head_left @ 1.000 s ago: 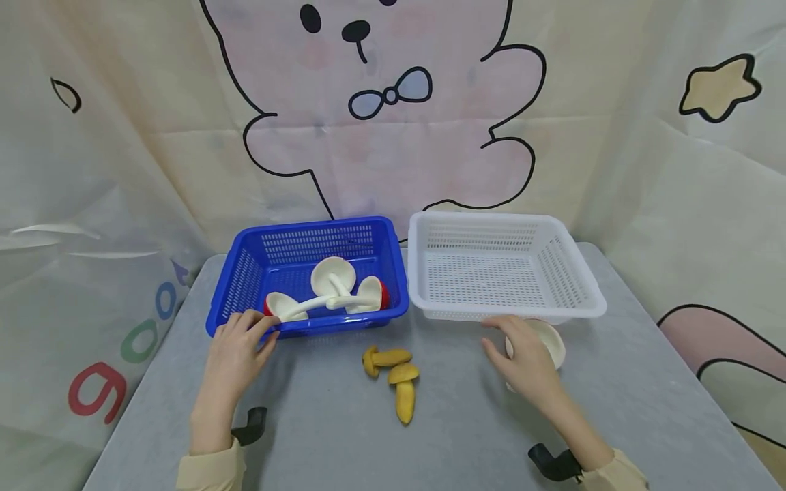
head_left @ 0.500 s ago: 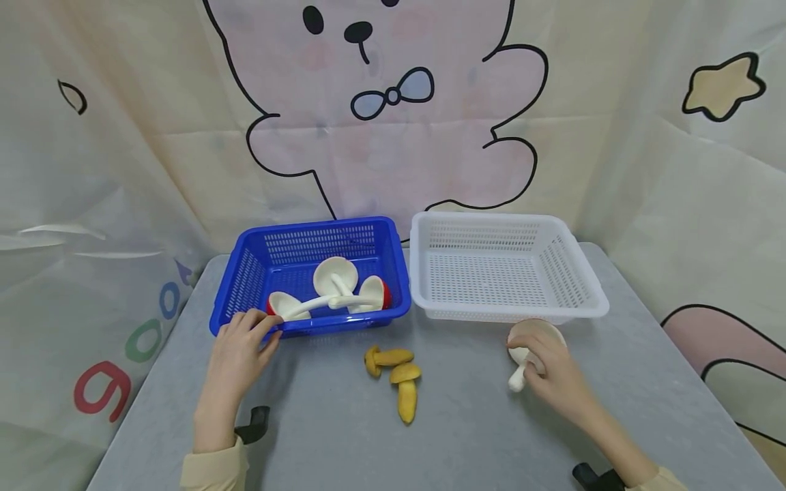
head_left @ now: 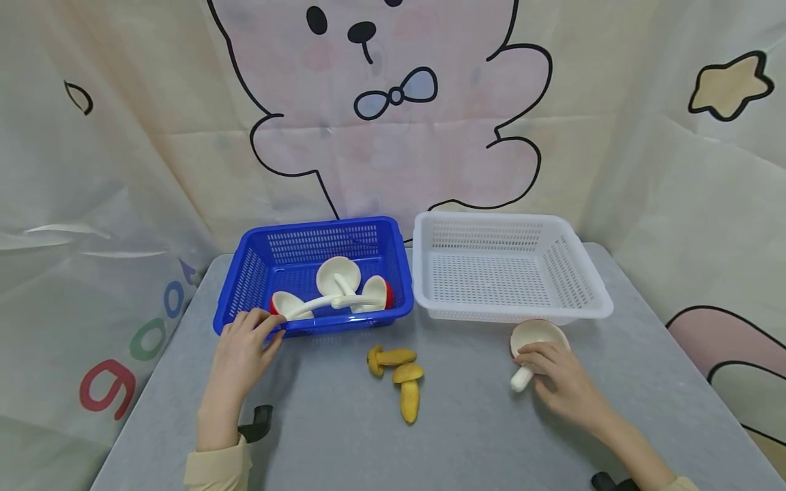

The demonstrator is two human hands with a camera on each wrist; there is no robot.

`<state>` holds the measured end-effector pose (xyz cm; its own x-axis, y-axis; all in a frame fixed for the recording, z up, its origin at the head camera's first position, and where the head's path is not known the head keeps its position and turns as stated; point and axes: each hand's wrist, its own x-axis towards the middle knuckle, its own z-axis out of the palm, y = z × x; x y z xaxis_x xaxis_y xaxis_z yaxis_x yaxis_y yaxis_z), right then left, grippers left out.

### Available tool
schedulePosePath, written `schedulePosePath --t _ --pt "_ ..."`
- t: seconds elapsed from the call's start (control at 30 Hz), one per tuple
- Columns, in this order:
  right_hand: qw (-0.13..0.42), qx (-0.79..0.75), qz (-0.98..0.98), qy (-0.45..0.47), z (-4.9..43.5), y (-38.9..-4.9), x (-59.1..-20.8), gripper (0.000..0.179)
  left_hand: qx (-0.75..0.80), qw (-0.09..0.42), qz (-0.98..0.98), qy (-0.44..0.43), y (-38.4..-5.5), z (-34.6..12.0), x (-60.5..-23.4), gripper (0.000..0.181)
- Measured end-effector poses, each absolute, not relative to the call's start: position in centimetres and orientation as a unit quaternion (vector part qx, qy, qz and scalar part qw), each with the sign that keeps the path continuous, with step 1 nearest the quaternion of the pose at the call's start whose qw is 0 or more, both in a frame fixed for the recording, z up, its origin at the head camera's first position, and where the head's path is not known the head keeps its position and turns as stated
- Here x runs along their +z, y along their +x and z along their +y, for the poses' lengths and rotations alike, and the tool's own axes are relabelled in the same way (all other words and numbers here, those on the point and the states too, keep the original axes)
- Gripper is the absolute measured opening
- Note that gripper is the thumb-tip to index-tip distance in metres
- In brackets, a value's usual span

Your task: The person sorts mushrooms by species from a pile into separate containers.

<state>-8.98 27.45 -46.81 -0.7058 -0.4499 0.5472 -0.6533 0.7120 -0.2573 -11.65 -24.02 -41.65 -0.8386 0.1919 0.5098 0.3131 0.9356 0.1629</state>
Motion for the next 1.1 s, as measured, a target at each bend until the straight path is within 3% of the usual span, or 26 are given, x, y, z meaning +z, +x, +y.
schedulePosePath --t 0.27,0.4,0.53,0.73,1.1 --pt "0.226 0.231 -0.885 0.336 27.6 -9.1 -46.8 0.043 -0.120 0.253 -0.951 -0.129 -11.6 -24.0 -41.8 0.026" --pt "0.233 0.242 -0.875 0.349 27.4 -9.0 -46.6 0.017 -0.119 0.257 -0.950 -0.131 -11.6 -24.1 -41.8 0.026" --pt "0.279 0.231 -0.851 0.379 26.8 -8.9 -46.4 0.042 -0.120 0.256 -0.951 -0.129 -11.5 -24.0 -41.7 0.027" --pt "0.316 0.233 -0.828 0.400 25.7 -8.9 -45.7 0.035 -0.122 0.242 -0.955 -0.120 -11.5 -24.0 -41.6 0.027" --pt "0.299 0.305 -0.814 0.394 23.5 -9.1 -44.0 0.034 -0.121 0.245 -0.954 -0.124 -11.6 -23.8 -41.5 0.026"
